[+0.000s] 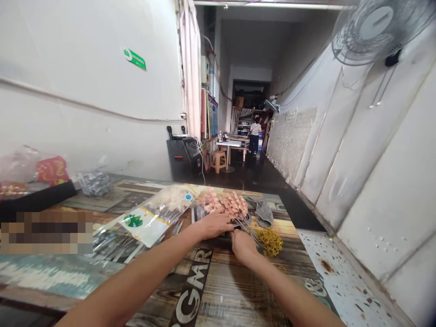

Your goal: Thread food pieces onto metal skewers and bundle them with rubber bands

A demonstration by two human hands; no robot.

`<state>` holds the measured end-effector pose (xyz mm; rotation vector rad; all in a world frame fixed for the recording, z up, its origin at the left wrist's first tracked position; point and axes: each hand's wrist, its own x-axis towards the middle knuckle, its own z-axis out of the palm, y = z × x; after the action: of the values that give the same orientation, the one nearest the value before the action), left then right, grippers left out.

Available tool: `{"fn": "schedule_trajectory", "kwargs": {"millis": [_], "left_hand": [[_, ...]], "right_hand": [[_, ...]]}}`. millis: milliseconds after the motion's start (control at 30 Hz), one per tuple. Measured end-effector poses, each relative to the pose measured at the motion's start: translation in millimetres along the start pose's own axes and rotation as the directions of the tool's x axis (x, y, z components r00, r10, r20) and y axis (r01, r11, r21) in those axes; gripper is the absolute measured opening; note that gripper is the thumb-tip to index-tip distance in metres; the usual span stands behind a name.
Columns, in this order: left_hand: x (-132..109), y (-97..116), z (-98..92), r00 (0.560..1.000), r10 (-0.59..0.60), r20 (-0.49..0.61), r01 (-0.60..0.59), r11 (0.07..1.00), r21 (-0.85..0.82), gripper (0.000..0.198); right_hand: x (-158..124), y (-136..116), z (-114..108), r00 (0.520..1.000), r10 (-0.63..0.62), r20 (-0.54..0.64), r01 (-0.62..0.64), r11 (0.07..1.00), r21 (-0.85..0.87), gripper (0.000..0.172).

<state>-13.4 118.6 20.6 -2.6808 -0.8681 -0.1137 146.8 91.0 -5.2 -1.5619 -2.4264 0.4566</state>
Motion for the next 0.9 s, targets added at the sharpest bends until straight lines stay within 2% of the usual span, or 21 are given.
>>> {"fn": "schedule_trajectory", "kwargs": {"millis": [100, 167, 300, 367, 467, 533, 633, 700, 767, 900], "left_hand": [[-6.3, -1.8, 14.3, 0.998, -0.060, -0.023, 0.058, 0.997, -0.055, 0.014], [-9.1, 6.6, 19.1, 0.987, -0.156, -0.026, 0.154, 0.986, -0.066, 0.014], [-23.8, 44.9, 12.4, 0.913, -0.402, -0.073, 0.392, 0.912, -0.122, 0.019], [-40.1, 70.5, 5.5, 0.869, -0.485, -0.098, 0.462, 0.866, -0.190, 0.028], [-71.2, 107.2, 1.3, 0.769, -0.619, -0.157, 0.559, 0.772, -0.304, 0.039], [-89.6, 124.6, 4.3, 0.683, -0.702, -0.200, 0.608, 0.699, -0.377, 0.038], [-105.2, 135.0, 12.2, 0.544, -0.796, -0.265, 0.635, 0.597, -0.490, 0.033], [-107.5, 134.3, 15.1, 0.482, -0.828, -0.285, 0.632, 0.555, -0.541, 0.030], [-105.8, 132.6, 15.0, 0.475, -0.833, -0.283, 0.627, 0.546, -0.556, 0.028], [-100.3, 135.3, 9.4, 0.549, -0.787, -0.281, 0.601, 0.606, -0.521, 0.027]], "right_hand": [[8.0, -6.8, 6.1, 1.000, 0.012, 0.021, -0.011, 1.000, -0.017, 0.042], [8.6, -7.7, 8.4, 0.999, 0.011, 0.036, -0.010, 1.000, -0.023, 0.041], [-3.0, -4.8, 9.4, 0.999, -0.014, 0.039, 0.015, 1.000, -0.019, 0.042], [-15.0, -2.9, 9.5, 1.000, -0.001, -0.019, 0.000, 0.998, -0.062, 0.043], [-34.1, -0.1, 11.0, 0.987, 0.020, -0.161, -0.046, 0.986, -0.160, 0.048], [-42.0, 2.3, 12.6, 0.981, 0.016, -0.192, -0.053, 0.980, -0.191, 0.051], [-43.7, 6.5, 15.2, 0.987, -0.010, -0.160, -0.026, 0.975, -0.221, 0.040], [-41.5, 8.7, 17.5, 0.986, -0.039, -0.162, -0.002, 0.970, -0.241, 0.037], [-39.6, 9.8, 20.3, 0.980, -0.070, -0.186, 0.020, 0.966, -0.257, 0.039], [-39.8, 9.4, 25.0, 0.969, -0.130, -0.212, 0.071, 0.961, -0.266, 0.042]]}}
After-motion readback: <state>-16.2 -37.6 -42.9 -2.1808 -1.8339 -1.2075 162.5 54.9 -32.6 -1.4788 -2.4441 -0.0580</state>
